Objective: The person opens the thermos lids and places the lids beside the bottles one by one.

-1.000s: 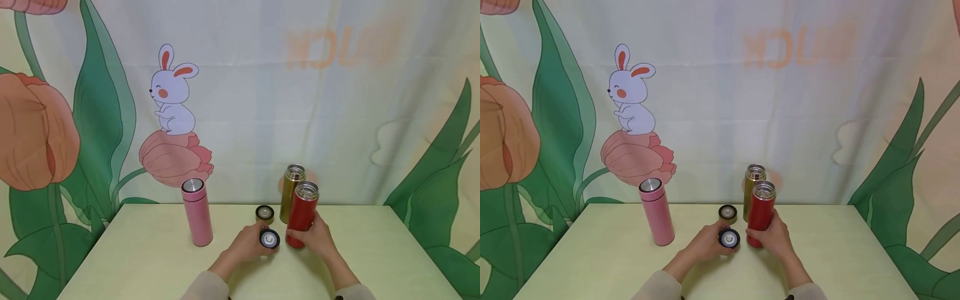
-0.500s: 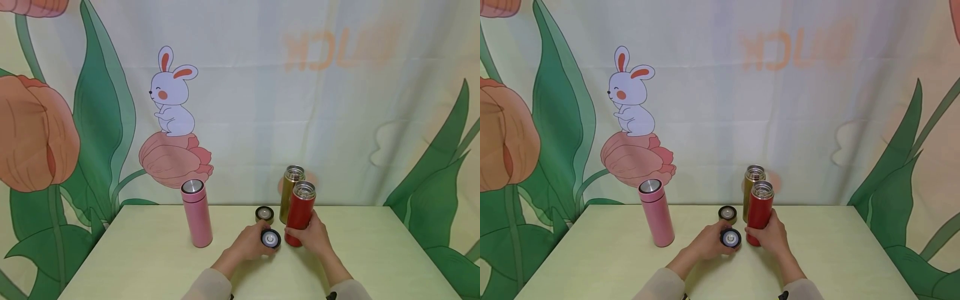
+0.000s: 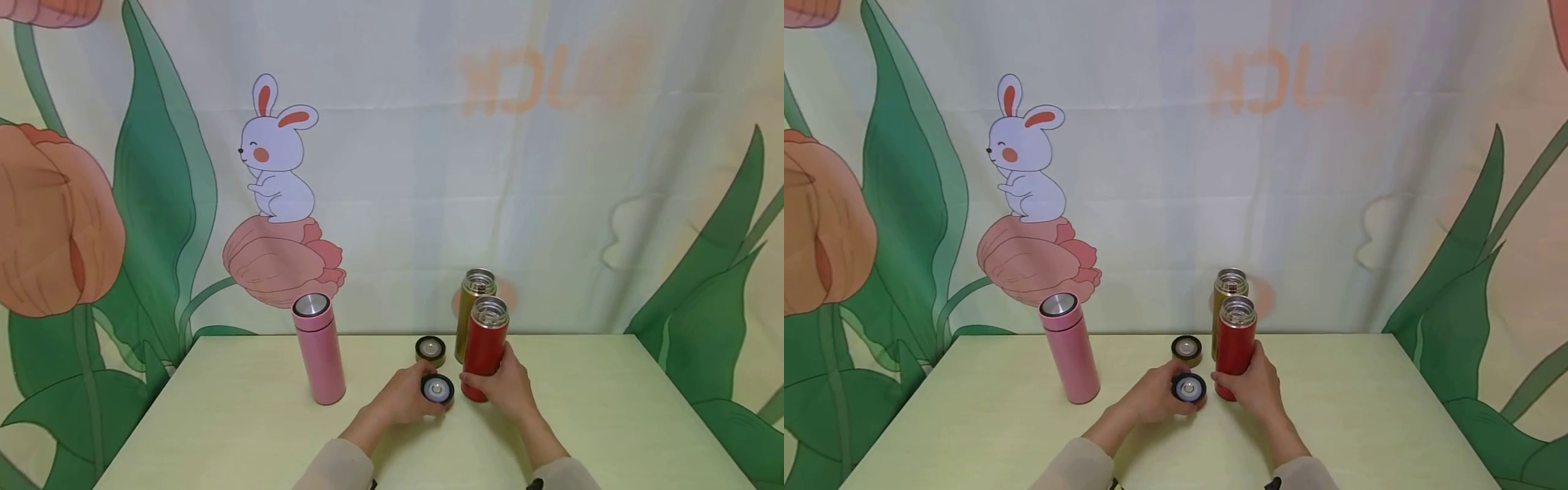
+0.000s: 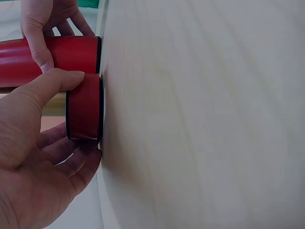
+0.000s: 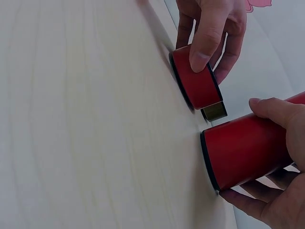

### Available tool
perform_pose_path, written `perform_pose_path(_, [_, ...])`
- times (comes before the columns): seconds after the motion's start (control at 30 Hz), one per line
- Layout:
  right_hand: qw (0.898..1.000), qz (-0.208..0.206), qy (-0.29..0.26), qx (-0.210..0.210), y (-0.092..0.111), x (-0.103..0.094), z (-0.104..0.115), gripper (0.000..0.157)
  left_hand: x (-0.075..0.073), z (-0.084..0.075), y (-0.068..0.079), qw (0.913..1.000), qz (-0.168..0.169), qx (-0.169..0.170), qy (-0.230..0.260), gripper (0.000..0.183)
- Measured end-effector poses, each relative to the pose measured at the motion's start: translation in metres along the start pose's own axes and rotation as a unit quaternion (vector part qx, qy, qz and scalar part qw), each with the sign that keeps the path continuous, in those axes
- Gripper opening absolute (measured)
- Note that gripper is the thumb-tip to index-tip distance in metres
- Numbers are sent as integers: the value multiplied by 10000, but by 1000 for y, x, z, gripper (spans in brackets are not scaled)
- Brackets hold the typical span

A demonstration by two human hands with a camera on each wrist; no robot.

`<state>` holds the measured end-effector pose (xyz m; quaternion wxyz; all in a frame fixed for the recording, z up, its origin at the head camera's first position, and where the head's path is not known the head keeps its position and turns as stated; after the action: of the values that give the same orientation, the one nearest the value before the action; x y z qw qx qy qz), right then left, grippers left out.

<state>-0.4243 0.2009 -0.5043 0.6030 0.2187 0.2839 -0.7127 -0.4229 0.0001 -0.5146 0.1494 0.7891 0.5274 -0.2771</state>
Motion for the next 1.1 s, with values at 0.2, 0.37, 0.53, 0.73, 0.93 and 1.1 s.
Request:
perform_pose_path(0.2, [9999,27,46,95,4,2,1,81,1,1,0,10000,52,21,-4,72])
perform_pose_path(0.37, [9998,-8,115,140,7,3,1,80,1,0,-2,9999,7,92,-82,74])
perform_pose_path(0.53, [9998,28,125,172,8,3,1,78,1,0,-2,9999,-34,115,-75,77])
perform_pose_path(0.73, [9997,35,153,167,11,2,2,74,0,-1,-1,10000,-22,46,21,77])
perform_pose_path(0.93, [9997,130,146,166,13,2,2,77,-3,-1,1,9998,-34,40,176,76])
perform_pose_path(1.1, [9993,319,50,184,17,-1,0,91,-5,-2,4,9994,-75,136,304,76])
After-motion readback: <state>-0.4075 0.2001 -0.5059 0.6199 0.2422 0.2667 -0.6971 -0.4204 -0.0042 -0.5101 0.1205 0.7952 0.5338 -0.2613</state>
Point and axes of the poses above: each hand's wrist, its own y-axis away from the middle knuckle, its own x-axis out of the palm, z = x × y, the point moved 8 cm from there along -y, towards the middle knuckle, and after that the axes turned 10 degrees about y, right-handed, at the moved point
